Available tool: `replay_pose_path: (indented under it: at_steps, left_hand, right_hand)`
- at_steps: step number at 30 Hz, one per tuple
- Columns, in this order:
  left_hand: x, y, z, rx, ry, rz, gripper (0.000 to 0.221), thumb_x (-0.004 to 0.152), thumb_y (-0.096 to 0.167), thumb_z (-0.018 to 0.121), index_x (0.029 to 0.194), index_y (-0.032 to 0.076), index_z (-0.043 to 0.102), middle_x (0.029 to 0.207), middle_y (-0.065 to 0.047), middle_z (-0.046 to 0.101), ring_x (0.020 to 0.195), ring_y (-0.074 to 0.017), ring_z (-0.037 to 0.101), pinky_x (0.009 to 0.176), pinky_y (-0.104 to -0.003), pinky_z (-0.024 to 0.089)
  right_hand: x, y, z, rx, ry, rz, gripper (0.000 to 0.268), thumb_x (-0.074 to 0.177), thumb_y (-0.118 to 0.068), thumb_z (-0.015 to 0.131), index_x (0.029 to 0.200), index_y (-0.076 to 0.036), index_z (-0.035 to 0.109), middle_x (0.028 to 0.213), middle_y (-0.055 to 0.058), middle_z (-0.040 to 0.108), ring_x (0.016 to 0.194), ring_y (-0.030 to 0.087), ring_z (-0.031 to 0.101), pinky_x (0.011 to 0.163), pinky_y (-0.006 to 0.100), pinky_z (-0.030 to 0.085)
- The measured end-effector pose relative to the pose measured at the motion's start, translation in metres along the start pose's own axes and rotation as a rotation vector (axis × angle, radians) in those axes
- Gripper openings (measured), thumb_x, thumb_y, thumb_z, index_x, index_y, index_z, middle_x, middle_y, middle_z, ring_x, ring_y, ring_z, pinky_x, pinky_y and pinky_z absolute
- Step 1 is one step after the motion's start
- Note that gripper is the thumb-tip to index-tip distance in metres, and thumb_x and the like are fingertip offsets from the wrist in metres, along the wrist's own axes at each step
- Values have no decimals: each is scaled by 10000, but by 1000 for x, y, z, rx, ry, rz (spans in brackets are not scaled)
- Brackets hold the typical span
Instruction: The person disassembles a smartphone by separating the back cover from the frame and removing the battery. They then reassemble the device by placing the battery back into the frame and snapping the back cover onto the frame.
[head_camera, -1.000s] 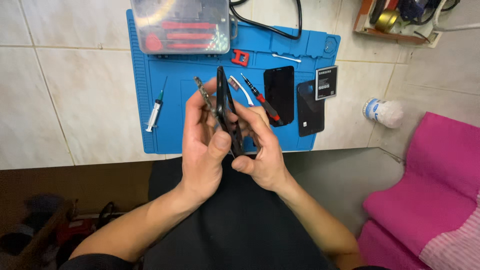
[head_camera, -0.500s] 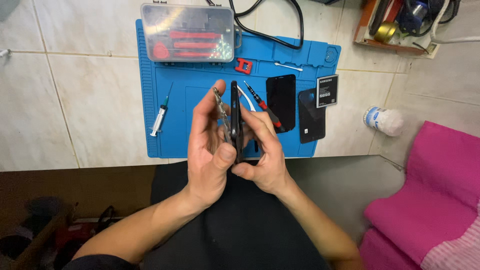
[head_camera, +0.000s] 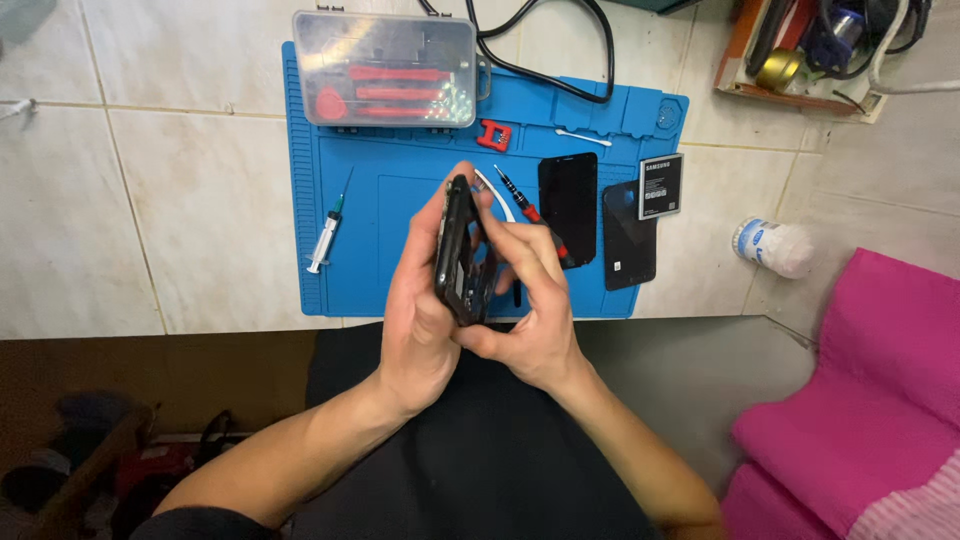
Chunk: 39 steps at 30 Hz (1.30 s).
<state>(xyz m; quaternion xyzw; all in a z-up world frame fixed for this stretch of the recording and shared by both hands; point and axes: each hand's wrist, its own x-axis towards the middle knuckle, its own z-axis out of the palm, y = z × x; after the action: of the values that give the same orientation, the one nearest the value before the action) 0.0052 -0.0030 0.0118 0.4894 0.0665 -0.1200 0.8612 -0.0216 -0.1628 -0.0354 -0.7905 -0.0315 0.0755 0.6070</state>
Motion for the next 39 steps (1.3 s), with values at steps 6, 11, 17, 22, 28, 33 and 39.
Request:
replay_pose_path:
  at_steps: [6,11,17,22,28,33,39]
  left_hand:
    - [-2,-5,4,-4,7,61,1255,973,845,800,1823,25,375,1726,-171,520,1494,-231,553,1306,-471,533]
    - [-4,1,-1,142,20,124,801,1155,454,690,1757,-31,479,1623,-171,554,1518,-261,544,1359,-450,484]
    - [-4,-2,-7,216,54,169,640,1217,430,579,1650,-40,616,1492,-169,604,1429,-255,559,1285,-450,514]
    - [-4,-21,-16,42,69,155,659,1208,466,637,1574,-80,670,1443,-209,703,1360,-285,707,1155,-463,639]
    - [-10,-39,-31,-281,151,46,527,1145,370,749,1438,-65,698,1199,-212,692,1125,-344,776,695,-436,772]
    - [-15,-43,-40,-492,205,-82,552,1176,492,647,1522,63,607,1277,-198,654,1272,-395,718,479,-477,742]
    - [-15,-12,-24,-574,265,-163,571,1199,524,552,1659,187,520,1449,-129,691,1381,-366,730,1191,-578,661]
  right_hand:
    - [4,-17,2,-88,76,-61,1066,900,-607,977,1743,-105,559,1555,118,667,1284,271,673,910,388,624]
    - [1,-4,2,-170,104,-116,1083,811,-401,1084,1710,-77,576,1505,142,714,1177,305,695,884,414,597]
    - [11,-23,3,-319,183,-206,1097,734,-378,1148,1662,-88,642,1342,150,774,1112,362,674,959,475,567]
    - [8,-25,-3,-394,237,-231,1073,742,-435,1152,1656,-134,677,1290,92,738,1108,329,619,1005,487,540]
    - [6,-34,-7,-460,262,-312,955,775,-356,1151,1599,-138,721,1257,137,685,1107,392,637,1023,542,581]
    - [1,-33,0,-246,263,-236,1048,816,-324,1125,1686,-79,593,1342,151,694,1216,369,721,1060,521,648]
    - [-1,-32,-3,-210,231,-213,1128,736,-406,1152,1621,-11,573,1211,241,724,1066,436,776,929,564,664]
